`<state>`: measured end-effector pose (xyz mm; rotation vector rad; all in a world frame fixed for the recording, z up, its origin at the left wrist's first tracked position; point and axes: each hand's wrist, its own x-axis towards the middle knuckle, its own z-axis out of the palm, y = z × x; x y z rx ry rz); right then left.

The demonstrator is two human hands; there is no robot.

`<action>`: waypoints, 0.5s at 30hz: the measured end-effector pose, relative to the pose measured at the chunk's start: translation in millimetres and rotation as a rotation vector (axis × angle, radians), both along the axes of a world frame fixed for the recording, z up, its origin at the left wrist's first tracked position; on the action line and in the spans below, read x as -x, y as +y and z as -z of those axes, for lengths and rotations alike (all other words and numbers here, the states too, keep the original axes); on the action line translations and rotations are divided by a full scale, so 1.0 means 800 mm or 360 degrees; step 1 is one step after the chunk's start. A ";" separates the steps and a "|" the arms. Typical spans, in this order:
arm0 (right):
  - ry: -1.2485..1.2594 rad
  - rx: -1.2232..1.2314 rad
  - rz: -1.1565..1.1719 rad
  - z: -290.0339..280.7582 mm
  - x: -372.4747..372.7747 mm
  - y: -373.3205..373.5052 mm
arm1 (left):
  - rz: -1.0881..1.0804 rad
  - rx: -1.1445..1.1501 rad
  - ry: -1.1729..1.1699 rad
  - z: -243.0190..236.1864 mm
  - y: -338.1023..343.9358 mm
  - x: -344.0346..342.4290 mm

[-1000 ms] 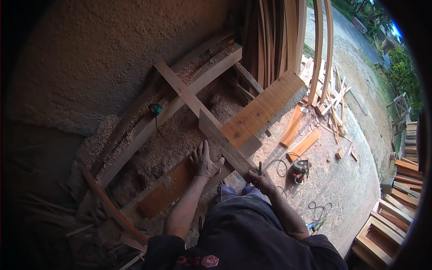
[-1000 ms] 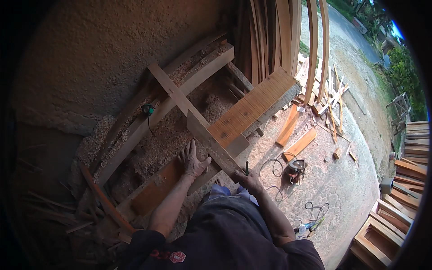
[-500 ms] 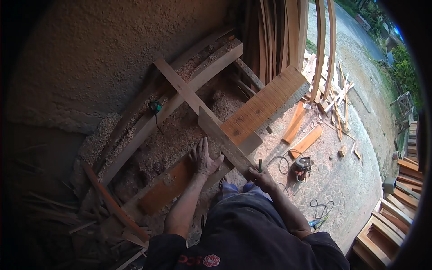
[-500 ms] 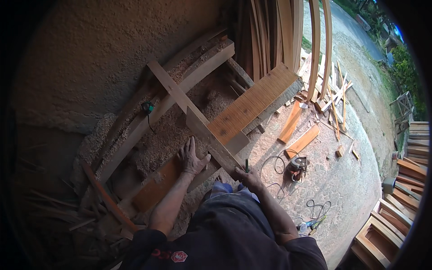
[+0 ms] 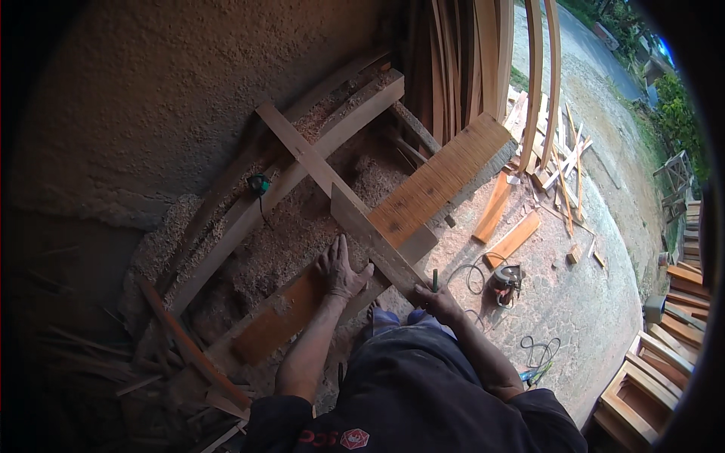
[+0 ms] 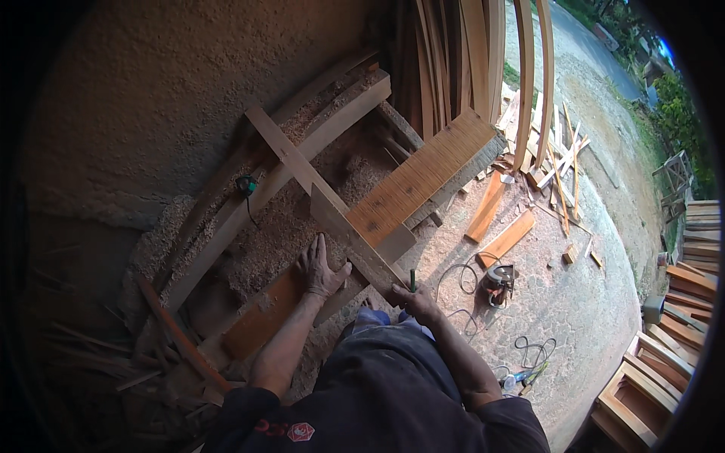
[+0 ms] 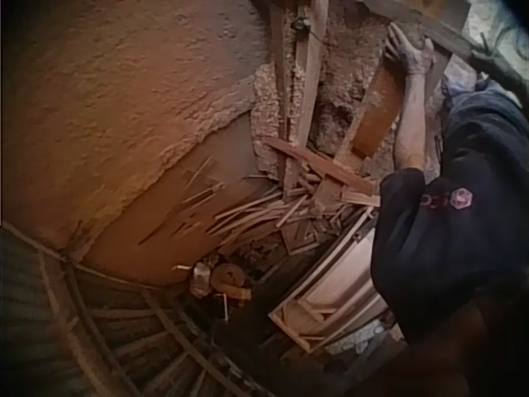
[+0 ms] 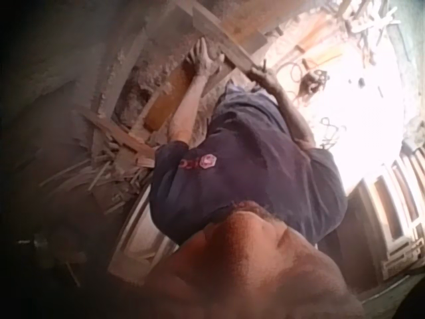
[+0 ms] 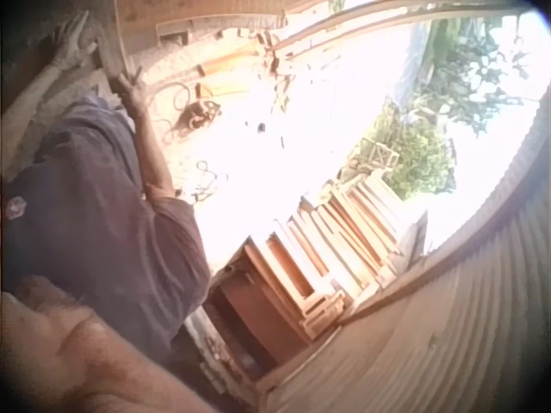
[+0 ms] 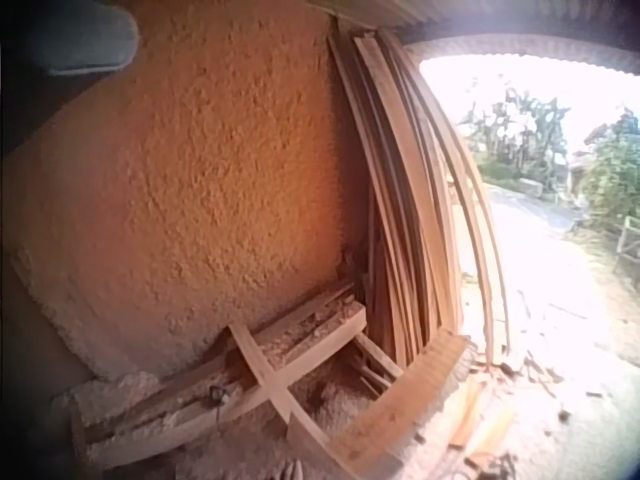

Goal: The person measures a wooden plank with a tape measure, marks it with a pencil, and then cuts the wood using a circular saw.

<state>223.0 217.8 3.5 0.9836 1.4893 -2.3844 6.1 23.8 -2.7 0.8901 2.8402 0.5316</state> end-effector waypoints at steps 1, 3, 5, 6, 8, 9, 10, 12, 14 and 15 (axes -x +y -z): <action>-0.0011 -0.0005 -0.0007 -0.001 0.001 0.000 | -0.0002 -0.0002 0.0005 0.000 -0.001 0.000; -0.0040 -0.0019 -0.0017 -0.004 0.002 0.003 | 0.0002 -0.0001 0.0023 0.003 0.000 0.000; -0.0023 -0.0020 -0.0038 -0.002 0.001 0.004 | 0.0006 0.0000 0.0034 0.003 0.000 0.000; -0.0013 -0.0021 -0.0050 0.000 0.002 0.005 | 0.0009 0.0001 0.0035 0.003 0.001 -0.001; -0.0099 -0.0043 -0.0117 0.007 0.001 0.011 | 0.0016 0.0000 0.0042 0.004 0.001 -0.001; -0.0142 -0.0053 -0.0151 0.009 -0.001 0.014 | 0.0019 -0.0002 0.0047 0.005 0.001 -0.001; -0.0185 -0.0213 -0.0074 0.010 -0.004 0.018 | 0.0023 -0.0005 0.0052 0.006 0.001 -0.001; -0.0257 -0.0539 0.0069 -0.002 -0.001 0.026 | 0.0029 0.0029 0.0111 0.006 0.001 -0.001; -0.0139 -0.1347 0.0127 -0.015 0.011 0.036 | 0.0010 0.0038 0.0136 0.008 -0.007 0.000; -0.0133 -0.1415 0.0131 -0.029 0.019 0.044 | 0.0002 0.0017 0.0131 0.009 -0.006 -0.001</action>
